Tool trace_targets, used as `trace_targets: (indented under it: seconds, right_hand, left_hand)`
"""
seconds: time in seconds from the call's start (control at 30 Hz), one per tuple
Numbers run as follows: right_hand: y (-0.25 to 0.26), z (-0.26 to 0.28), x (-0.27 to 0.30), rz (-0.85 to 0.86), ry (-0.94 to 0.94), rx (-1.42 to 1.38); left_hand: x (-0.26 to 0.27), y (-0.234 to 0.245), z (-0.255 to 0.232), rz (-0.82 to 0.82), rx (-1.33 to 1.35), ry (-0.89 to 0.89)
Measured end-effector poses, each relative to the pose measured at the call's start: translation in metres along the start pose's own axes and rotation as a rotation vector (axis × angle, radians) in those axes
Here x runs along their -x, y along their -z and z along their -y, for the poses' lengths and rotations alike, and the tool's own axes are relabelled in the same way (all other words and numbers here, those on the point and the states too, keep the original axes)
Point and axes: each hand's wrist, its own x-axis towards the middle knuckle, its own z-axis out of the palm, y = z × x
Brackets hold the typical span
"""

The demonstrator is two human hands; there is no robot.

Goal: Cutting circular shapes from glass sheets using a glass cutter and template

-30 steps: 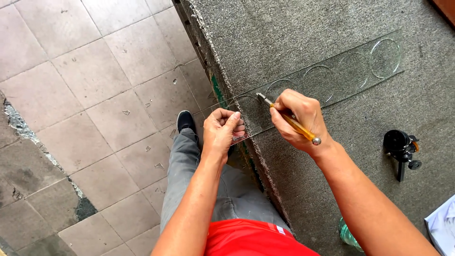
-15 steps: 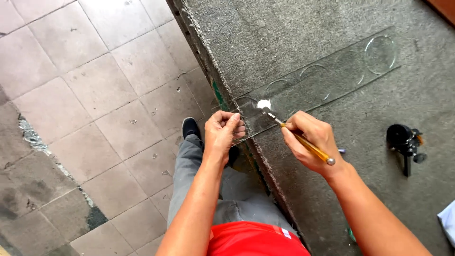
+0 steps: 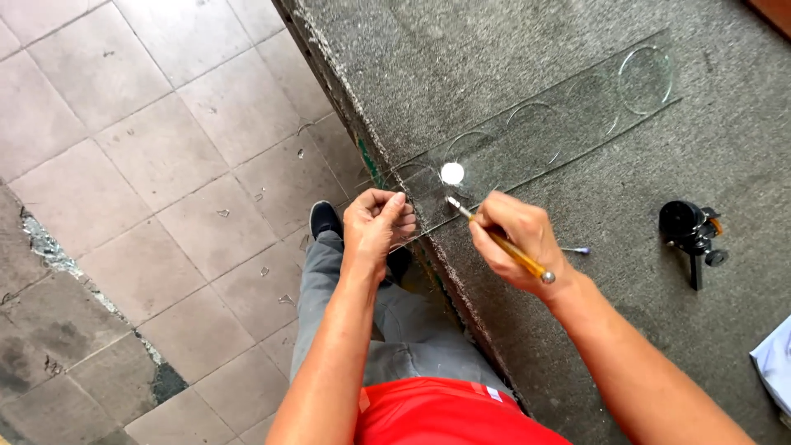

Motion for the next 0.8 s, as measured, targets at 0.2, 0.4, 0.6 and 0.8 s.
trace_targets:
  seconds: [0.2, 0.4, 0.6, 0.8]
  right_hand:
    - [0.018, 0.009, 0.016, 0.019, -0.091, 0.031]
    - [0.013, -0.025, 0.005, 0.137, -0.104, 0.475]
    - [0.004, -0.043, -0.003, 0.341, -0.250, 0.583]
    - [0.040, -0.016, 0.027, 0.019, -0.199, 0.117]
  left_hand:
    - [0.001, 0.000, -0.002, -0.012, -0.019, 0.004]
    - [0.020, 0.027, 0.005, -0.044, 0.032, 0.037]
    - [0.018, 0.051, 0.019, -0.010, 0.129, 0.040]
    - [0.054, 0.039, -0.038, 0.027, 0.104, -0.008]
